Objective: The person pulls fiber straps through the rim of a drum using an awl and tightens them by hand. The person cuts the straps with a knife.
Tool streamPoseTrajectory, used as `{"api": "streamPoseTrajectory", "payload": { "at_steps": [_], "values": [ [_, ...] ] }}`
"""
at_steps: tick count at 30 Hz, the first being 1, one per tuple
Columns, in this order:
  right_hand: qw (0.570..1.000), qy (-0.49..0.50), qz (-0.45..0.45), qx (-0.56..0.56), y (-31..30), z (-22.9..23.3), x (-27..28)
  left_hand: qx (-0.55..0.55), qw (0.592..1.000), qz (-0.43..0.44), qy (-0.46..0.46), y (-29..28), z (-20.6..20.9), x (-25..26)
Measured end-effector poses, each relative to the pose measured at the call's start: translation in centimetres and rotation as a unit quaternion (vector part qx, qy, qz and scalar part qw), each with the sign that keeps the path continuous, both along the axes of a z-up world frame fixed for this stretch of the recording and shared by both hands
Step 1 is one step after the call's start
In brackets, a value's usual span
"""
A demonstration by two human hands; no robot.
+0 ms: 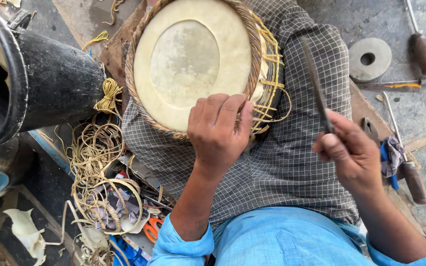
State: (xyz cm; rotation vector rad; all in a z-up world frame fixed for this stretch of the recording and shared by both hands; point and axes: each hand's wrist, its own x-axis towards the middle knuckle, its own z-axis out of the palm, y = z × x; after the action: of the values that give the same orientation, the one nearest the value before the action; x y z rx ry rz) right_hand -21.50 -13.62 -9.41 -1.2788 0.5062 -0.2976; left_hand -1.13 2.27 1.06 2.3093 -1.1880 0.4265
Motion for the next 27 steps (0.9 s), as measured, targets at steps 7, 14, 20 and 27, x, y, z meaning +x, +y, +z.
{"api": "streamPoseTrajectory", "payload": {
  "at_steps": [7, 14, 20, 27],
  "values": [
    [0.993, 0.054, 0.102, 0.024, 1.0, 2.5, 2.0, -0.006, 1.0, -0.017, 0.024, 0.4, 0.3, -0.1],
    [0.983, 0.08, 0.162, 0.034, 1.8, 3.5, 4.0, 0.02, 0.999, -0.002, -0.034, 0.1, -0.4, -0.4],
    [0.976, 0.113, 0.179, 0.048, 1.9, 3.8, 5.3, 0.028, 0.999, 0.019, -0.022, 0.1, -1.2, -0.4],
    [0.979, 0.079, 0.179, 0.061, 2.2, 3.6, 5.6, 0.024, 1.0, -0.003, -0.01, 0.1, -0.3, -0.5]
  ]
}}
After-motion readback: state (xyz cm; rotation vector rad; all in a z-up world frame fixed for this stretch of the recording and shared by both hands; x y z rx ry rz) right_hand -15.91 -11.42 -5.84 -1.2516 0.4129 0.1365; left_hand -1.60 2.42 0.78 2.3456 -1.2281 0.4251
